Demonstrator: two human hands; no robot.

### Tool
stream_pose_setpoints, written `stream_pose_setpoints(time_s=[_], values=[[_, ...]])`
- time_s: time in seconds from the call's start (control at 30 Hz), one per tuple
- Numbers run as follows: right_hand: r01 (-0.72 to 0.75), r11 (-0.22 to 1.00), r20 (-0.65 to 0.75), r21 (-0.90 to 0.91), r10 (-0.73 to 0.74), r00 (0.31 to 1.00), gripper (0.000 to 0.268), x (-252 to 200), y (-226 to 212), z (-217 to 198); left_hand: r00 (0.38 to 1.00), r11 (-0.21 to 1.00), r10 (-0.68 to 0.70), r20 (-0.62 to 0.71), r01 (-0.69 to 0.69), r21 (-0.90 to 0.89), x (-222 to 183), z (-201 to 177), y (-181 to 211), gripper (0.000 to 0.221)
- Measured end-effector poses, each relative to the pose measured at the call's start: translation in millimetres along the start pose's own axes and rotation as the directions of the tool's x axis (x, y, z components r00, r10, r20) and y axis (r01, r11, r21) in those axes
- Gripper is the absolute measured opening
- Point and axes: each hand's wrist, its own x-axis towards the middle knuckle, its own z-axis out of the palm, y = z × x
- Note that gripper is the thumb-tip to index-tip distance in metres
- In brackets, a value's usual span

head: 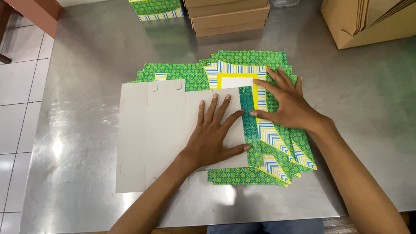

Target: The person folds a flat cardboard sheet into a small rectangular box, tucks the flaps to secure the shape, and places the finished box on a stack. They then pick up another flat sheet and begin folding it in the same manner.

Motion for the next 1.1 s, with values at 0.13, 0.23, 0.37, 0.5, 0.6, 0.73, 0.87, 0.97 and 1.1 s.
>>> stream_pose_setpoints(time_s=[0.13,0.23,0.37,0.5,0.6,0.73,0.87,0.97,1.1], values=[[0.009,1.0,0.062,0.009,-0.009,0.998,0.098,-3.6,5.6,0.1,1.0,1.0,0.001,0.007,0.0,-0.005,0.3,-1.5,0.7,0.089],[0.016,0.998,0.129,-0.053,-0.009,0.992,0.115,-5.6,6.3,2.0,1.0,1.0,-0.004,0.008,0.004,-0.009,0.3,-2.0,0.5,0.087],[0.035,0.995,0.259,-0.097,-0.009,0.966,0.143,-12.2,-9.4,1.3,1.0,1.0,-0.002,0.009,0.002,0.005,0.9,-1.2,0.3,0.084],[0.101,0.993,0.317,-0.053,-0.079,0.945,0.146,-18.2,-12.1,2.4,1.0,1.0,0.004,0.006,-0.004,0.002,0.7,-1.9,0.0,0.082],[0.059,0.997,0.247,-0.057,-0.043,0.968,0.123,-13.1,-8.7,-0.9,1.0,1.0,-0.004,0.012,0.004,0.021,1.1,-0.8,-0.4,0.082],[0.067,0.998,0.112,-0.019,-0.065,0.992,0.099,-6.6,4.7,0.9,1.0,1.0,0.0,0.008,0.0,0.005,-0.2,-0.7,-0.1,0.081],[0.056,0.998,-0.102,0.017,-0.054,0.993,0.059,3.1,20.8,18.1,1.0,1.0,-0.001,-0.006,0.001,0.024,0.0,1.4,-0.2,0.082],[0.023,1.0,-0.251,-0.001,-0.022,0.968,0.04,7.8,21.8,31.6,1.0,1.0,-0.004,-0.012,0.004,0.026,-1.1,1.0,0.9,0.082],[-0.009,0.999,-0.353,-0.033,-0.003,0.936,0.03,13.6,27.7,39.6,1.0,1.0,-0.005,0.001,0.005,0.02,-0.2,-0.7,1.7,0.082]])
